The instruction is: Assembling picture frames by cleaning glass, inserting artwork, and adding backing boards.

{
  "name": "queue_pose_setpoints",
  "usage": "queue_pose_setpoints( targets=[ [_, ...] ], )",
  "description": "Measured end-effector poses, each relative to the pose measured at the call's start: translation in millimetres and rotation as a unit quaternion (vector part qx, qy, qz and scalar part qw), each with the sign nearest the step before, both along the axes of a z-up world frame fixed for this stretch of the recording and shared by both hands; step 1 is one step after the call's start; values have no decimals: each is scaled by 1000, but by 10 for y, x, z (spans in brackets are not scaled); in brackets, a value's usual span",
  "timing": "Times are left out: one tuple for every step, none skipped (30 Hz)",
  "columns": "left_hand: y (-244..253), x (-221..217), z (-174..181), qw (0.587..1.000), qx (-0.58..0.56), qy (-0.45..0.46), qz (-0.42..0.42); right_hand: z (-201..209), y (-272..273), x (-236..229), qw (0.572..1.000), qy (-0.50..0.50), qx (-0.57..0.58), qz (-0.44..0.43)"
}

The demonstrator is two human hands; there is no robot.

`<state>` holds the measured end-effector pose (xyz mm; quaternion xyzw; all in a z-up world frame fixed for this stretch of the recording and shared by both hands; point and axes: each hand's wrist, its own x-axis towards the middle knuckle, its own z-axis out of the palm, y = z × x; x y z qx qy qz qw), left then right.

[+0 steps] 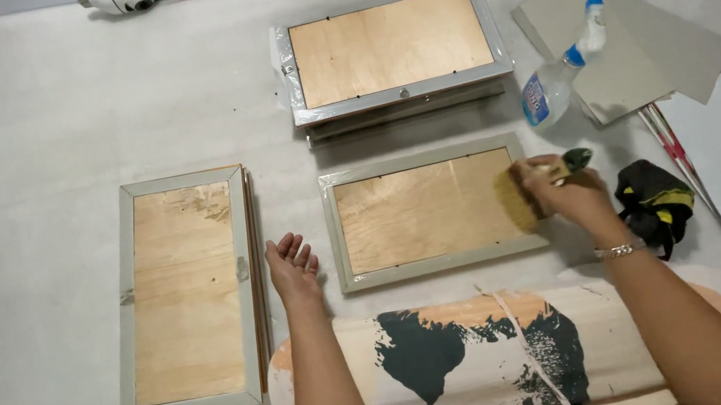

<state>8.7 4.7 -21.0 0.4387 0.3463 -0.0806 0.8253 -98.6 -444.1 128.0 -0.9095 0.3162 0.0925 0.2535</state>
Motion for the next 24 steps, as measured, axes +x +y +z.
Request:
queue_pose_setpoints(
  targets=[
    [-1,-1,-19,1000,-1,-1,-1,14,-52,-75,1000,-1,-1,-1],
    [-2,1,-41,1000,-3,0,0,26,-103,-148,990,-140,-31,10],
    [7,6,-59,1000,-5,0,1,33,-148,-216,959,-276,-60,21],
    [4,7,-77,1000,-5,0,1,76,-18,-163,959,-276,-60,21],
    [13,10,-94,1000,-7,-1,-1,114,121,-105,974,-223,-36,3],
    [22,16,-113,1000,-9,-3,-3,153,261,-44,985,-170,-12,-15],
    [27,17,-125,1000,-8,-3,-3,-9,402,26,985,-170,-10,-14],
    [34,21,-139,1000,-11,0,-2,-171,546,98,968,-226,-83,67],
    [43,26,-154,1000,-15,2,-1,-332,691,177,937,-278,-155,148],
    [39,18,-135,1000,-14,2,0,-295,993,263,936,-279,-154,149],
    [32,18,-114,1000,-14,-1,-3,-253,1293,357,955,-238,-99,148],
    [23,20,-93,1000,-14,-4,-5,-209,1592,449,968,-196,-43,148],
    [27,16,-91,1000,-14,-5,-5,-237,1789,533,968,-197,-42,148],
    [30,13,-90,1000,-11,-4,0,-266,1984,617,960,-219,-13,176],
    [28,13,-91,1000,-8,-2,4,-295,2176,700,949,-240,16,204],
    [46,30,-133,1000,-8,-2,4,-254,2288,773,949,-240,17,203],
    [54,41,-178,1000,-15,1,1,-214,2390,839,925,-278,146,215],
    [61,52,-223,1000,-22,5,-2,-175,2492,905,882,-311,273,223],
    [66,58,-231,1000,-21,6,-3,-117,2527,962,883,-311,274,222],
    [73,62,-239,1000,-17,4,-4,-58,2564,1018,864,-339,310,208],
    [74,65,-245,1000,-14,1,-5,5,2597,1076,842,-365,345,194],
    [71,73,-227,1000,-14,1,-4,-288,2511,1217,842,-365,345,195],
    [66,61,-211,1000,-16,7,-1,-585,2424,1340,843,-311,410,160],
    [61,48,-196,1000,-18,14,2,-882,2336,1461,836,-254,470,125]
  ],
)
